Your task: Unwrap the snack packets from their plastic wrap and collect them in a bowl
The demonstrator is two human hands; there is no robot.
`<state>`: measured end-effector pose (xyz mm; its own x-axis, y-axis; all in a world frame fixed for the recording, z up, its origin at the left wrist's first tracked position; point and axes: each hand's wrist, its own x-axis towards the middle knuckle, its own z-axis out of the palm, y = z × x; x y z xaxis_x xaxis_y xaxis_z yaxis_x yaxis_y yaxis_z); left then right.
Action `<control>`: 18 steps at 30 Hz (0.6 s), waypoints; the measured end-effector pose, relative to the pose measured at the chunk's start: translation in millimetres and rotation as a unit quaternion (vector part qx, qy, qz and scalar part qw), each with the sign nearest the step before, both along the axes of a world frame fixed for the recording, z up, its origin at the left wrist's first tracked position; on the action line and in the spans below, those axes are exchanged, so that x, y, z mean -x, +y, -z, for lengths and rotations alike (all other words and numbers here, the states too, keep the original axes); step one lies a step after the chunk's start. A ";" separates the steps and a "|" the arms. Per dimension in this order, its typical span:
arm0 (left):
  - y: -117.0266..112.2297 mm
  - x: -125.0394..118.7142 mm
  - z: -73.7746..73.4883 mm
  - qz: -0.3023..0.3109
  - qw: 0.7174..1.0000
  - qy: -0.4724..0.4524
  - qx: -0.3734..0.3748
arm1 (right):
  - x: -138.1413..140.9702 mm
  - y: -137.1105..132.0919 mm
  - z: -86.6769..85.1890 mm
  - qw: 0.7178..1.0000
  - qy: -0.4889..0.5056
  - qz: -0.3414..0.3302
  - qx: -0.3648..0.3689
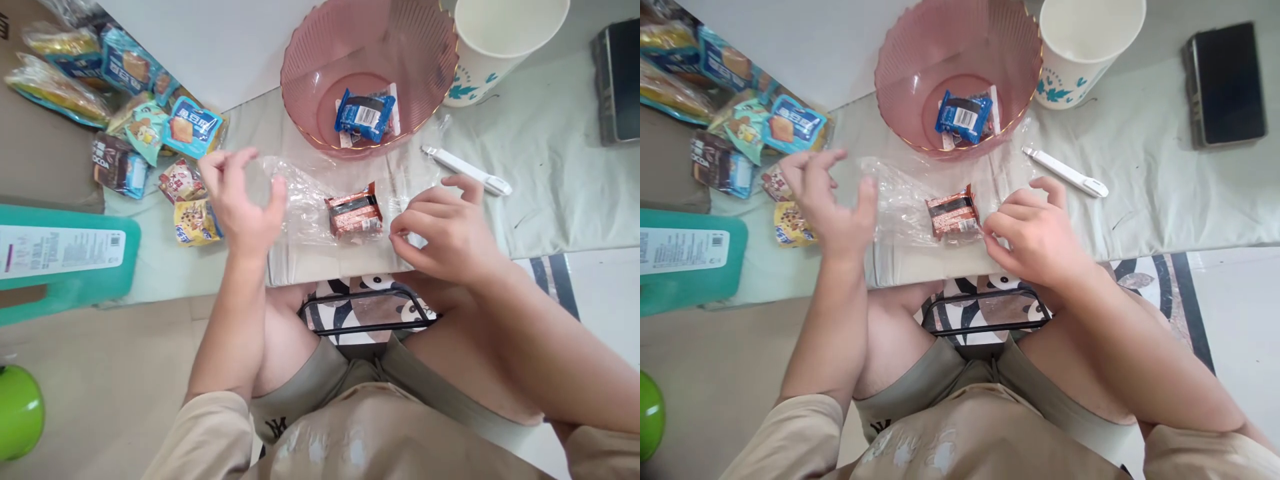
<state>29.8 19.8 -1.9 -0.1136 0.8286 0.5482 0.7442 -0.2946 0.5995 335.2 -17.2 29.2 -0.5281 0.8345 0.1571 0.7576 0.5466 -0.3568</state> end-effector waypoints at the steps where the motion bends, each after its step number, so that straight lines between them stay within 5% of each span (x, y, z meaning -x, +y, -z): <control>1: -11.7 -2.5 -7.4 0.045 0.998 0.045 -0.009 | -0.7 -2.2 -0.8 1.000 0.004 -0.027 -0.005; 5: -47.7 -15.1 -24.0 0.164 0.969 0.141 0.120 | -3.2 -10.4 1.0 0.993 0.008 -0.115 0.020; 9: -56.9 -10.9 -22.4 0.197 0.941 0.177 0.210 | -5.4 -15.1 1.6 0.991 -0.036 -0.114 0.054; 13: -62.8 2.3 -27.9 0.296 0.905 0.163 0.259 | -7.2 -15.9 -3.7 0.984 -0.071 -0.118 0.113; 18: -78.5 2.2 -44.1 0.290 0.875 0.151 0.358 | -10.1 -13.0 -12.9 0.953 -0.131 -0.106 0.251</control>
